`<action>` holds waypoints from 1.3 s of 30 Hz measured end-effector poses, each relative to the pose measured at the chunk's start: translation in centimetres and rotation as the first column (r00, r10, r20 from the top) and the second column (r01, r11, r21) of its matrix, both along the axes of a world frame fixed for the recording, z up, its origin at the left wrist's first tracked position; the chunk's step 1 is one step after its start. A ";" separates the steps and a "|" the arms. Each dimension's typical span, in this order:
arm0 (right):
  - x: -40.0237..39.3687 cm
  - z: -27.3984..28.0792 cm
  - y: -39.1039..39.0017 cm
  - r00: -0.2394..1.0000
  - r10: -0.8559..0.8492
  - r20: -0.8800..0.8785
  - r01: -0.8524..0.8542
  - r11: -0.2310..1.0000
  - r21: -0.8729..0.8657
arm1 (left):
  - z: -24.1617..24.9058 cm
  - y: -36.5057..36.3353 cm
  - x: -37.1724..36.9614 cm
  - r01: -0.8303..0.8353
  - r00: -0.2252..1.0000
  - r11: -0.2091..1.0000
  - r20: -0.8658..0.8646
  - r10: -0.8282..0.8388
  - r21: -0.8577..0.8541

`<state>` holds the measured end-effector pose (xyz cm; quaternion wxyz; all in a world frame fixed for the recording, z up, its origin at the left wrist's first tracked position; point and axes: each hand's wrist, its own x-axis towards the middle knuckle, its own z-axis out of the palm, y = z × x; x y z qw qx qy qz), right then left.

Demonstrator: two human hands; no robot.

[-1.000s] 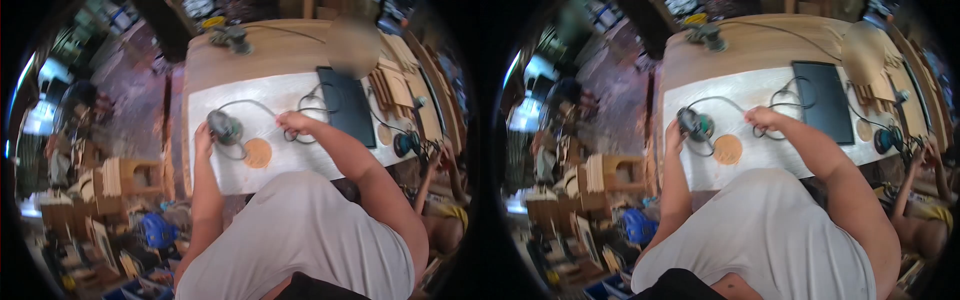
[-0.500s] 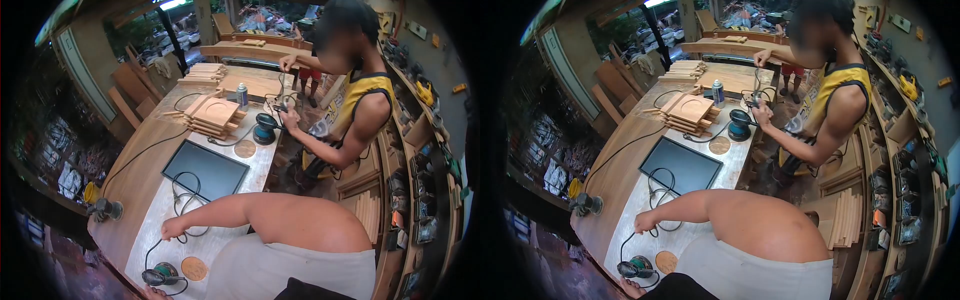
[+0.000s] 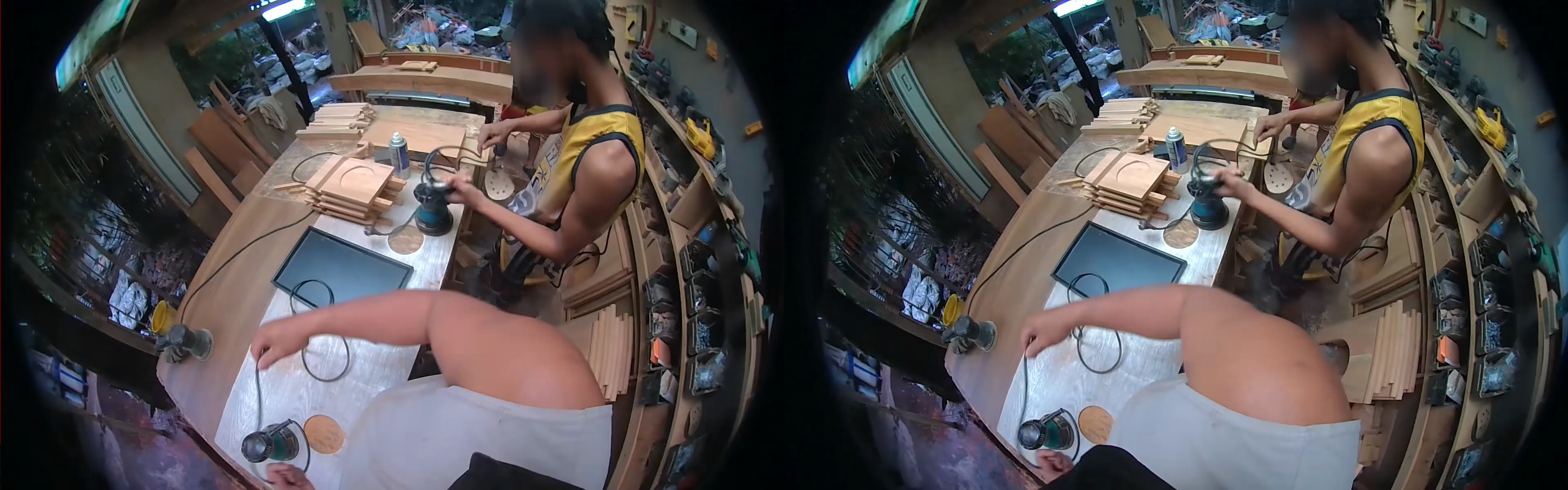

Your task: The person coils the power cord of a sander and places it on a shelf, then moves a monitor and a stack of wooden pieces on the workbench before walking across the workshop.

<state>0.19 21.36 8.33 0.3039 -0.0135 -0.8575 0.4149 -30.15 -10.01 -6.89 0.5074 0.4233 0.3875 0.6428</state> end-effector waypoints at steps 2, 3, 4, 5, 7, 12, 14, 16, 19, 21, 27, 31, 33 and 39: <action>5.6 5.0 -0.2 0.988 -0.135 0.081 0.125 0.985 0.115 | 0.3 0.3 3.2 -0.053 0.885 0.999 -0.463 0.052 0.013; 8.0 7.4 -0.1 0.959 -0.245 0.140 0.211 0.952 0.222 | 1.7 0.4 6.8 -0.114 0.791 0.993 -0.603 0.102 0.019; 10.4 9.8 0.1 0.915 -0.358 0.186 0.284 0.899 0.332 | 3.1 0.6 10.1 -0.171 0.672 0.985 -0.727 0.143 0.036; 12.7 12.6 -0.2 0.861 -0.448 0.241 0.320 0.845 0.427 | 3.3 1.0 11.6 -0.170 0.672 0.985 -0.728 0.140 0.033; 16.7 15.6 -0.1 0.806 -0.567 0.166 0.371 0.705 0.605 | 3.4 2.1 13.7 -0.025 0.693 1.000 -0.721 0.021 0.005; 24.4 18.8 0.3 0.719 -0.690 -0.088 0.542 0.476 0.693 | 7.1 5.5 19.1 0.037 0.633 0.999 -0.772 -0.054 -0.039; 26.6 18.4 0.8 0.688 -0.709 -0.153 0.585 0.416 0.696 | 5.8 7.1 19.0 -0.049 0.517 0.996 -0.851 0.090 0.075; 28.3 17.4 0.6 0.626 -0.773 -0.105 0.608 0.399 0.687 | 7.0 8.1 18.8 -0.074 0.478 0.997 -0.876 0.069 0.038; 30.7 15.3 0.8 0.492 -0.870 0.039 0.631 0.387 0.672 | 7.4 9.8 17.0 -0.112 0.292 0.994 -0.956 0.021 -0.013; 31.9 13.9 1.1 0.341 -0.902 0.266 0.623 0.429 0.655 | 6.7 10.3 15.6 -0.133 0.082 0.991 -0.996 0.025 0.014; 34.0 9.6 2.5 0.420 -0.832 0.363 0.635 0.555 0.537 | 7.0 11.2 16.9 -0.182 0.093 0.979 -0.993 -0.075 -0.091; 32.7 7.4 1.1 0.450 -0.775 0.443 0.650 0.625 0.433 | 6.9 10.8 17.3 -0.213 0.086 0.975 -0.995 -0.051 -0.069; 31.6 3.6 1.4 0.501 -0.697 0.512 0.611 0.705 0.361 | 7.6 10.7 18.2 -0.219 0.197 0.967 -0.977 -0.084 -0.127; 24.4 -9.0 -0.9 0.498 -0.497 0.711 0.483 0.839 0.249 | 8.2 10.8 20.8 -0.149 0.421 0.988 -0.906 0.037 -0.028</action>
